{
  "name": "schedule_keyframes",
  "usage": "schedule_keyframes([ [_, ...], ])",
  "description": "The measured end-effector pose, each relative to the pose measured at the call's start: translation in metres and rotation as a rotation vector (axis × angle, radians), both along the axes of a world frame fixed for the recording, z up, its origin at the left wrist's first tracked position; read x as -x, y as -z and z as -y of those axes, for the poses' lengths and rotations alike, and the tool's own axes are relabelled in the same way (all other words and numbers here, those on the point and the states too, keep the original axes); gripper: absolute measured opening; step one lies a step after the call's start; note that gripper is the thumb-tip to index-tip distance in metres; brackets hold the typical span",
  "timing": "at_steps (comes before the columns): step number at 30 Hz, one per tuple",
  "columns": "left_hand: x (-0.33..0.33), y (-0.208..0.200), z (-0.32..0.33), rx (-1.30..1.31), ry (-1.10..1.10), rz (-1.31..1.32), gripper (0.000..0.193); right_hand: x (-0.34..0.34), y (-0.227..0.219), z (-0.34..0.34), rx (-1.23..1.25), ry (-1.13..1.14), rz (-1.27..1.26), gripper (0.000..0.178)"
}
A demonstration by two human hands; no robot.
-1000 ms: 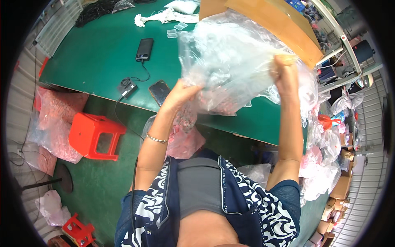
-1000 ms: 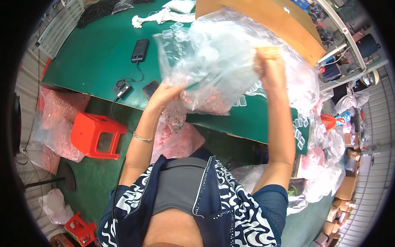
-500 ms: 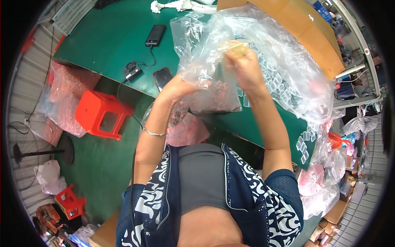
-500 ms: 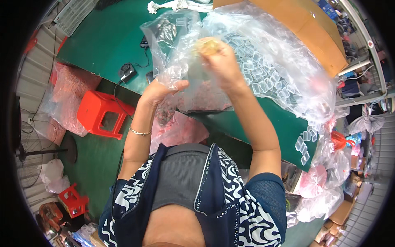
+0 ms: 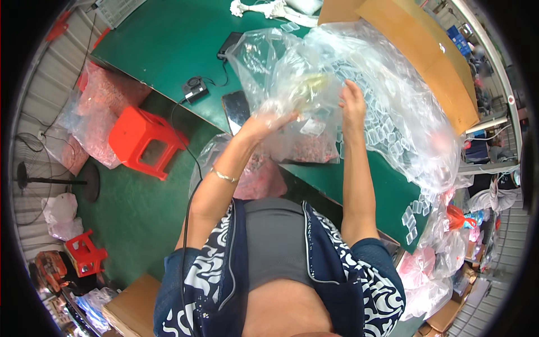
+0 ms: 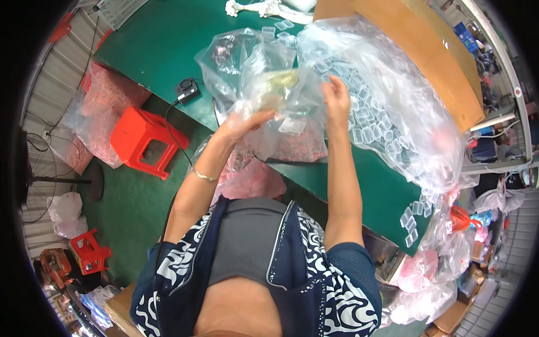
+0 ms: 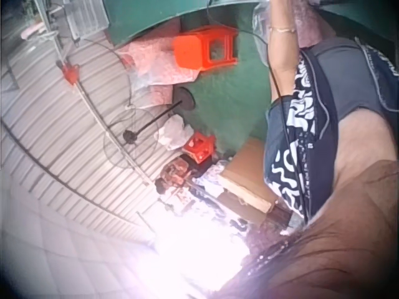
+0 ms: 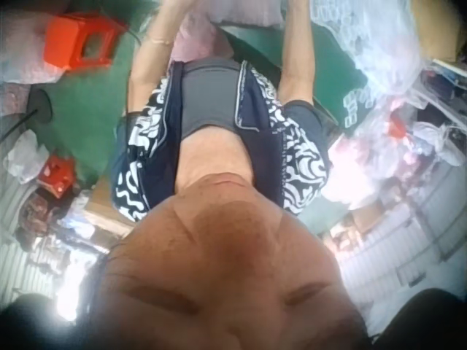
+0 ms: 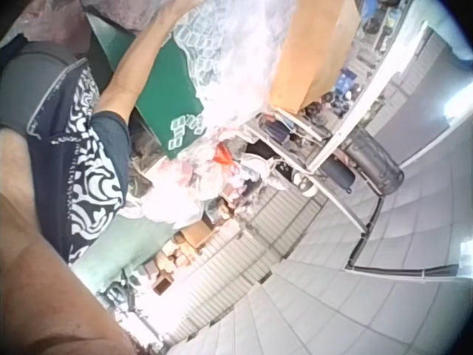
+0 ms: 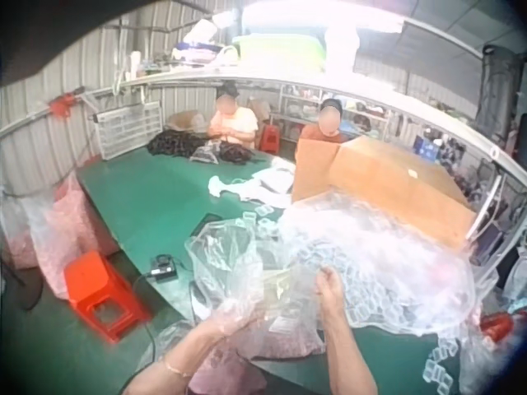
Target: The person packs small pink parts into transparent plastic cases on the table, places them into plastic bags, and wraps the bags by hand.
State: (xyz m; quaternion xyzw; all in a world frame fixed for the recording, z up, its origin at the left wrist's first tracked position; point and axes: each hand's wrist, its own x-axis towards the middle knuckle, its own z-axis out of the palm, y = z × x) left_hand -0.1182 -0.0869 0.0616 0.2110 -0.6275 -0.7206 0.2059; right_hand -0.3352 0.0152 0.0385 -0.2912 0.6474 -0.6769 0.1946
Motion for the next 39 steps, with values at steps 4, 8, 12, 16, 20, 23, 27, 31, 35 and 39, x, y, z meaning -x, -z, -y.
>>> schedule_keyframes([
  [4,-0.018,0.016,0.006,-0.118,-0.061,-0.045,0.031,0.028,0.006,-0.028,0.462,-0.152,0.164,0.042],
  [8,-0.008,0.013,-0.004,-0.113,0.023,-0.107,0.032,0.039,0.042,-0.048,0.520,0.020,0.282,0.037],
  [12,-0.019,0.014,0.007,-0.106,0.004,0.008,0.035,0.071,0.061,-0.087,0.991,-0.119,0.688,0.045],
  [16,-0.021,0.027,0.007,-0.129,-0.030,-0.019,0.039,0.043,0.073,-0.059,0.382,-0.140,0.273,0.055],
  [20,-0.007,0.033,0.007,-0.042,0.137,0.013,0.050,-0.009,0.068,-0.032,0.113,-0.492,0.267,0.067],
  [23,0.005,0.042,-0.001,-0.119,0.096,-0.181,0.052,-0.051,0.033,-0.024,-0.081,-0.700,-0.027,0.069],
  [27,0.037,0.084,-0.012,0.006,-0.003,-0.480,0.049,-0.068,0.045,-0.012,-0.207,-0.595,-0.096,0.059],
  [31,0.024,0.075,-0.007,0.135,-0.003,-0.541,0.043,-0.045,0.064,-0.016,-0.178,-0.278,-0.126,0.043],
  [35,-0.004,0.070,0.009,-0.080,-0.237,-0.280,0.024,-0.051,0.054,-0.029,-0.208,-0.206,0.231,0.038],
  [39,0.014,0.075,0.010,-0.128,-0.235,0.068,0.018,0.045,0.150,-0.048,-0.352,-0.146,-0.761,0.030],
])
